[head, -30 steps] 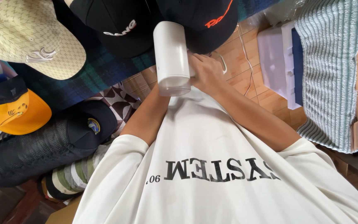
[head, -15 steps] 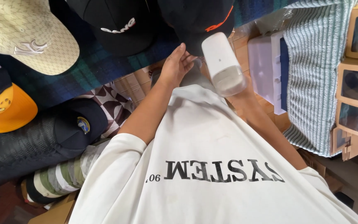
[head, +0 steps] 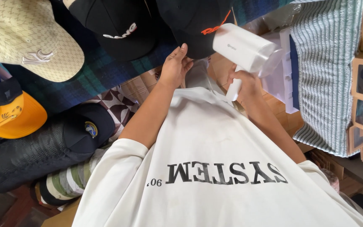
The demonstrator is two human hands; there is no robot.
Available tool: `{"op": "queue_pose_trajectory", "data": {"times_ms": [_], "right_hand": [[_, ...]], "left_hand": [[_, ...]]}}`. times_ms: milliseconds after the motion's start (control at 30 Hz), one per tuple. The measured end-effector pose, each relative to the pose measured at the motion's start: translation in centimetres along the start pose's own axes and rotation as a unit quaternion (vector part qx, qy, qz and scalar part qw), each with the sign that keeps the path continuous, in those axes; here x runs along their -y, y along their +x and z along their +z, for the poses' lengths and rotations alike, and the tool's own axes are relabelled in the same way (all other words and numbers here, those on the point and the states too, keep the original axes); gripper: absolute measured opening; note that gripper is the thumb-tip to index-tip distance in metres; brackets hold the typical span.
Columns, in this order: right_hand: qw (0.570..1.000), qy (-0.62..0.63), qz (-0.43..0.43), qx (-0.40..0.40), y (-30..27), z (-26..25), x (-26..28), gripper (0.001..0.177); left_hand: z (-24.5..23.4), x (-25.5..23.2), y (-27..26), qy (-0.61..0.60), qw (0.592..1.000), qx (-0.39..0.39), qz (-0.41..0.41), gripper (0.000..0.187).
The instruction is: Cleaning and organizing a collection of baseball caps using a handheld steamer and a brush.
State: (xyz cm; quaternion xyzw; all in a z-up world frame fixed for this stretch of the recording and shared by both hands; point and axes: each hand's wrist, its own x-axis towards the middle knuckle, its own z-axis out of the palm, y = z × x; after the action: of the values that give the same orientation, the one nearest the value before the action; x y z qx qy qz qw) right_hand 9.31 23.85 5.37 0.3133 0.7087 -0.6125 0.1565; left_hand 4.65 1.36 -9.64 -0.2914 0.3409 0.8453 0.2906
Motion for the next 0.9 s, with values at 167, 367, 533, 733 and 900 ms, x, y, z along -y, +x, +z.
{"op": "queue_pose_trajectory", "data": {"times_ms": [167, 367, 533, 733, 900], "right_hand": [[0.979, 0.195, -0.032, 0.05, 1.0, -1.1, 0.1, 0.026], [0.959, 0.268, -0.003, 0.088, 2.9, -1.9, 2.6, 0.03], [0.947, 0.285, 0.018, 0.147, 4.9, -3.5, 3.6, 0.031], [0.953, 0.255, 0.014, 0.164, 7.7, -5.5, 4.2, 0.03], [0.935, 0.308, 0.041, 0.17, 11.9, -7.5, 6.7, 0.027]], "left_hand": [[0.1, -0.7, -0.5, -0.018, 1.0, -0.015, -0.002, 0.022], [1.7, -2.7, -2.6, -0.026, 1.0, -0.012, -0.011, 0.018], [3.8, -5.2, -5.2, -0.021, 0.999, -0.029, 0.021, 0.022], [3.9, -6.2, -3.0, -0.028, 0.99, -0.091, 0.106, 0.034], [5.8, -6.9, -3.2, 0.009, 0.977, -0.14, 0.159, 0.043]]}}
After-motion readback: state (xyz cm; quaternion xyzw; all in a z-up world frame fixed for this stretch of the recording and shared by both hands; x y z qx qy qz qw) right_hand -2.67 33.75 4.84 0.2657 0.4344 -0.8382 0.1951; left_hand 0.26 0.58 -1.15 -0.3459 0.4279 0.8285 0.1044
